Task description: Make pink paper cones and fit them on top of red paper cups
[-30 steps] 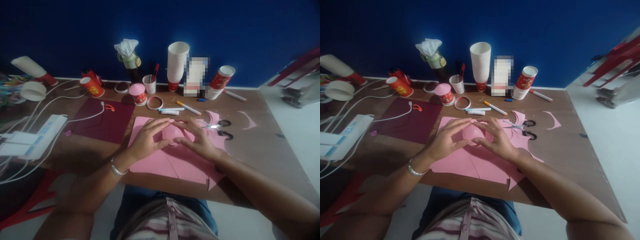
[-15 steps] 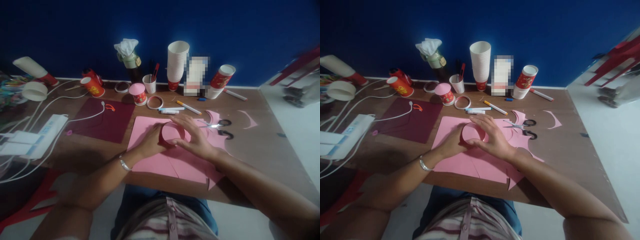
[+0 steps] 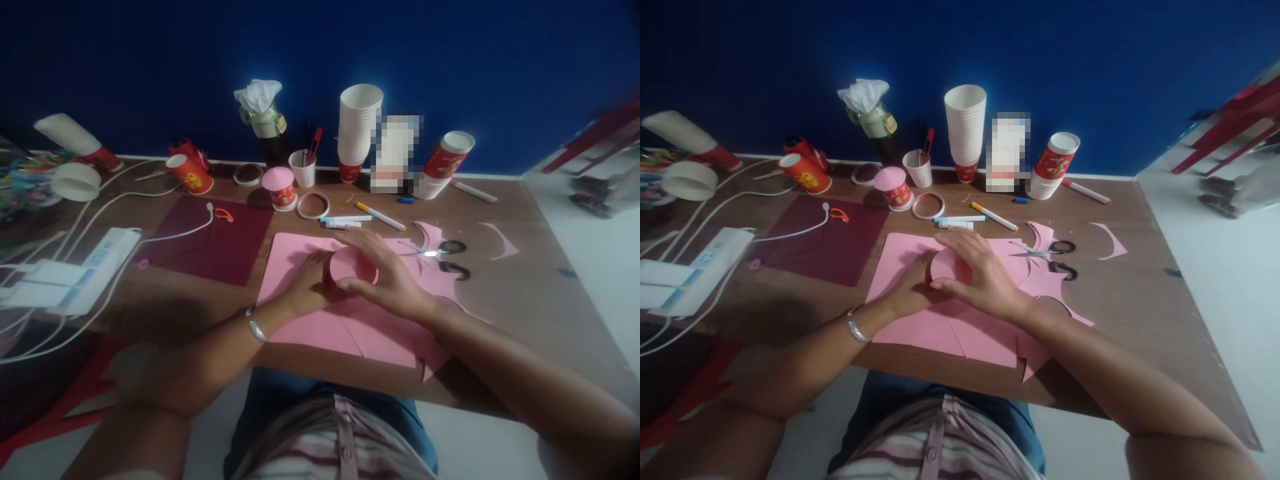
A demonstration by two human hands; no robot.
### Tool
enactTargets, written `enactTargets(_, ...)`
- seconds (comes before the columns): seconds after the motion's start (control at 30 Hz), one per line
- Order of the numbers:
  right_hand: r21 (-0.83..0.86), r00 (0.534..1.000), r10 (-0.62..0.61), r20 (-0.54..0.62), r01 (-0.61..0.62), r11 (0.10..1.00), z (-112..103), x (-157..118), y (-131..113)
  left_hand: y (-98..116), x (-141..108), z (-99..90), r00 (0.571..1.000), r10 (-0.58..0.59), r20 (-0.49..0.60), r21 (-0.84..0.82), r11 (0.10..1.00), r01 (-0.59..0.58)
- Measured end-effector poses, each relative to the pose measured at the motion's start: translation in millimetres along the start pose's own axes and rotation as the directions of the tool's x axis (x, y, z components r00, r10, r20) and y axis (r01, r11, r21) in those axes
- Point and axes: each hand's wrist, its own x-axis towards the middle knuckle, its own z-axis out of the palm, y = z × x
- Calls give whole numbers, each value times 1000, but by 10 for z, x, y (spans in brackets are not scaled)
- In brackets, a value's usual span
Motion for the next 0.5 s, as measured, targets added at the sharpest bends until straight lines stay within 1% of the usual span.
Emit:
enactTargets(0.07,17,999,-27,23,27,999,5,55,-34,-40,-3,15,999,5,-39,-19,1000,-6)
enactTargets(0.13,48,996,-49,72,46,998,24,102,-53,-58,-8,19,998,30,-56,-1,1000,-31)
enactTargets(0.23,95,993,-43,108,32,995,63,135,-64,-46,-17,13,998,62,-1,102,993,-61)
enactTargets(0.3,108,995,-10,98,-1,994,76,137,-69,-31,-22,17,998,63,10,130,989,-64)
enactTargets(0.37,115,996,14,90,-24,993,72,137,-75,-27,-22,28,998,57,-5,95,994,-56)
enactTargets(0.43,126,997,11,76,-21,992,56,140,-77,-33,-17,37,997,62,-37,45,997,-60)
enactTargets(0.5,122,998,-3,63,-5,993,39,142,-70,-38,-8,38,995,83,-56,39,996,-81)
